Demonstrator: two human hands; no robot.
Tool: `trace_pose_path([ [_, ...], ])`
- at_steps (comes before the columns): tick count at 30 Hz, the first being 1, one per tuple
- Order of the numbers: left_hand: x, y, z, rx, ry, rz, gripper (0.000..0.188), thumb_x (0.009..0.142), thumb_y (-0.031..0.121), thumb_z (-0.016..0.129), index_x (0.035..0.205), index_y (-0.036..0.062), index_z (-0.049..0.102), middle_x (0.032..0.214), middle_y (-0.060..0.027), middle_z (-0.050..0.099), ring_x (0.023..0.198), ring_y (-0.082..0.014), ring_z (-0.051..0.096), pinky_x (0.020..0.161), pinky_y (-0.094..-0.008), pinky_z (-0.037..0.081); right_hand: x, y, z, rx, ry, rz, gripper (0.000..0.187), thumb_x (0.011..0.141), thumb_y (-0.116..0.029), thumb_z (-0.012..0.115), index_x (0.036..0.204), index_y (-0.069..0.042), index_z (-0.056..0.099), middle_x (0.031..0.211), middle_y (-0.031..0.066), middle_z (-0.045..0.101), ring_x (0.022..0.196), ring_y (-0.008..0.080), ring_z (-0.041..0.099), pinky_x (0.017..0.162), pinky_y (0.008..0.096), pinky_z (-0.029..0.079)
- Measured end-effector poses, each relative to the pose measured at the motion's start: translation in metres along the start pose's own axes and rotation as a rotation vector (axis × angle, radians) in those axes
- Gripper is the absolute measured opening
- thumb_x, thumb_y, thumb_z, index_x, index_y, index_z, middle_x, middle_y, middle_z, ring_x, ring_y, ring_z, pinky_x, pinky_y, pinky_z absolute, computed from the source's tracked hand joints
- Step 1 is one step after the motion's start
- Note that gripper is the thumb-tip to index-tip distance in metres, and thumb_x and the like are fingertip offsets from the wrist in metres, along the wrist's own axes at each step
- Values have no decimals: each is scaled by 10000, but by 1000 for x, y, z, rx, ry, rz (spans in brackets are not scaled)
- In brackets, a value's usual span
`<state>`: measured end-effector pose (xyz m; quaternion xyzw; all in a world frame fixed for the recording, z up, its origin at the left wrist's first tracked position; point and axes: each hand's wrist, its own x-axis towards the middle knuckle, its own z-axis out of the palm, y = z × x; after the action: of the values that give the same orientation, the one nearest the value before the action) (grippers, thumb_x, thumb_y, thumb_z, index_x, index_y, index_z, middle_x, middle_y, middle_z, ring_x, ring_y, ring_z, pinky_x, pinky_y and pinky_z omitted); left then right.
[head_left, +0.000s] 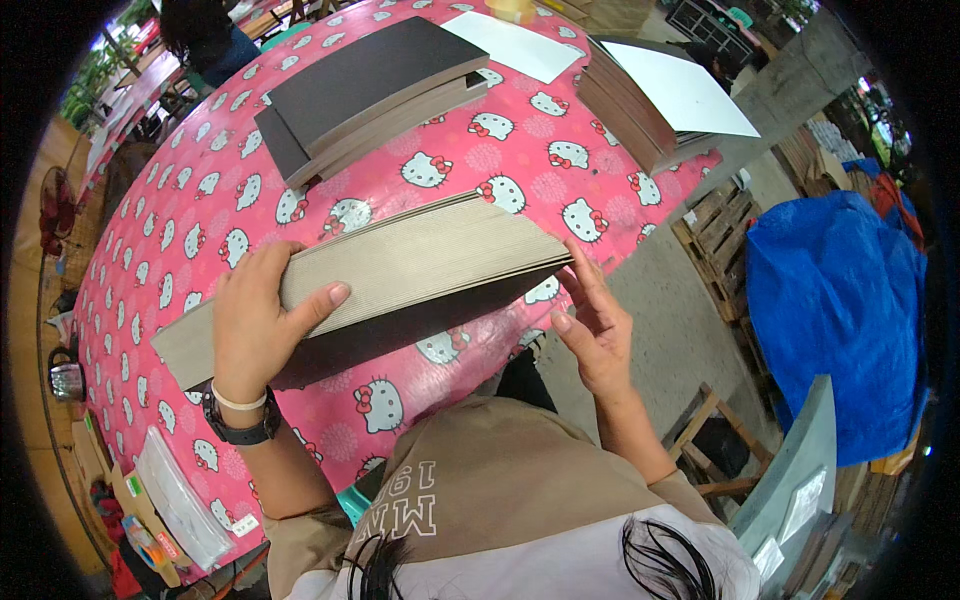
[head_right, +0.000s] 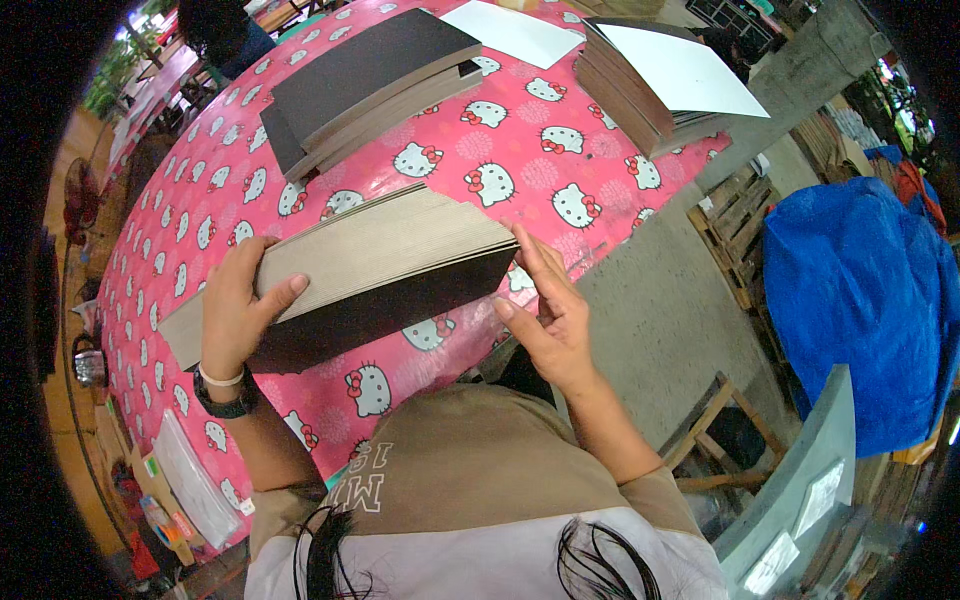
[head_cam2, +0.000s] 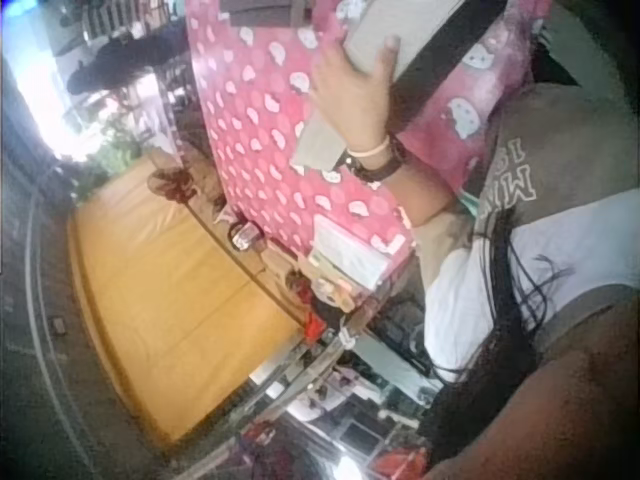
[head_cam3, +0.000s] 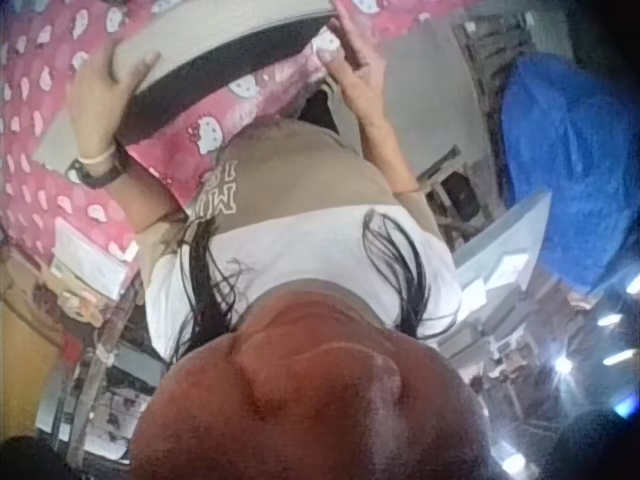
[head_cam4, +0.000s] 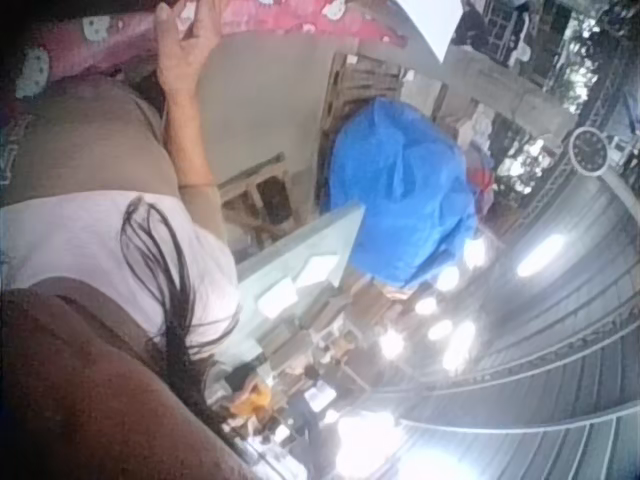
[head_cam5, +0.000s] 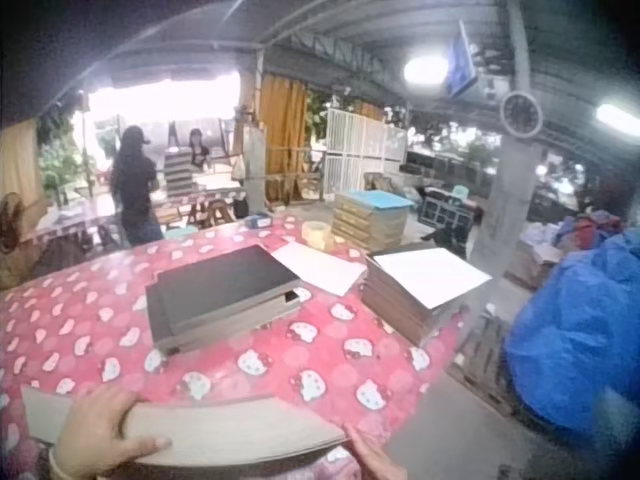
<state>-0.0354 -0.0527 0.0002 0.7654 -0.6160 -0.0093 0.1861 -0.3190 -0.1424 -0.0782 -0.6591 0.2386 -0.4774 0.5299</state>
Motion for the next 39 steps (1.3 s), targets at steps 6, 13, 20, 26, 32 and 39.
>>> trace_pose_path([
  [6, -1, -1, 0, 2, 18, -3, 554, 692, 526, 604, 926, 25, 565, 822, -132, 576, 795, -298, 527, 692, -387, 360, -5, 0, -1, -90, -25, -17, 635, 750, -59, 577, 1315, 53, 309, 1316, 159, 385, 1218, 233, 346, 1020, 346, 223],
  [13, -4, -2, 3, 38, 74, 16, 567, 687, 534, 605, 920, 18, 565, 837, -147, 579, 813, -303, 531, 696, -385, 365, -8, -1, -2, -182, 29, -75, 597, 726, -67, 603, 1268, 44, 380, 1238, 145, 444, 1186, 216, 371, 1005, 329, 246],
  [20, -3, -1, 1, 22, 49, 0, 572, 691, 539, 600, 915, 13, 565, 820, -152, 580, 790, -313, 539, 683, -388, 377, -5, -9, -2, 169, 130, 227, 678, 716, -301, 593, 1269, 34, 391, 973, 47, 448, 919, 139, 424, 874, 267, 300],
  [26, -4, 0, 0, 26, 47, -5, 571, 688, 535, 606, 916, 13, 567, 815, -151, 581, 790, -313, 541, 685, -390, 381, -5, -12, -3, 109, 60, 200, 666, 704, -267, 587, 1261, 53, 411, 911, 28, 409, 916, 131, 410, 870, 252, 286],
  [32, -4, -2, 1, 16, 36, -13, 563, 692, 512, 608, 940, 9, 565, 823, -163, 578, 786, -317, 540, 690, -391, 389, -11, 0, -11, -17, 14, 92, 545, 746, -213, 581, 1236, -7, 463, 931, 29, 413, 862, 124, 424, 790, 241, 345],
  [39, -3, -2, 1, 34, 26, -5, 556, 700, 483, 603, 968, -2, 557, 820, -186, 570, 765, -325, 537, 668, -390, 400, -8, 4, 0, 161, 116, 71, 492, 733, -248, 583, 1134, 15, 473, 1023, 61, 444, 942, 147, 434, 855, 259, 324],
])
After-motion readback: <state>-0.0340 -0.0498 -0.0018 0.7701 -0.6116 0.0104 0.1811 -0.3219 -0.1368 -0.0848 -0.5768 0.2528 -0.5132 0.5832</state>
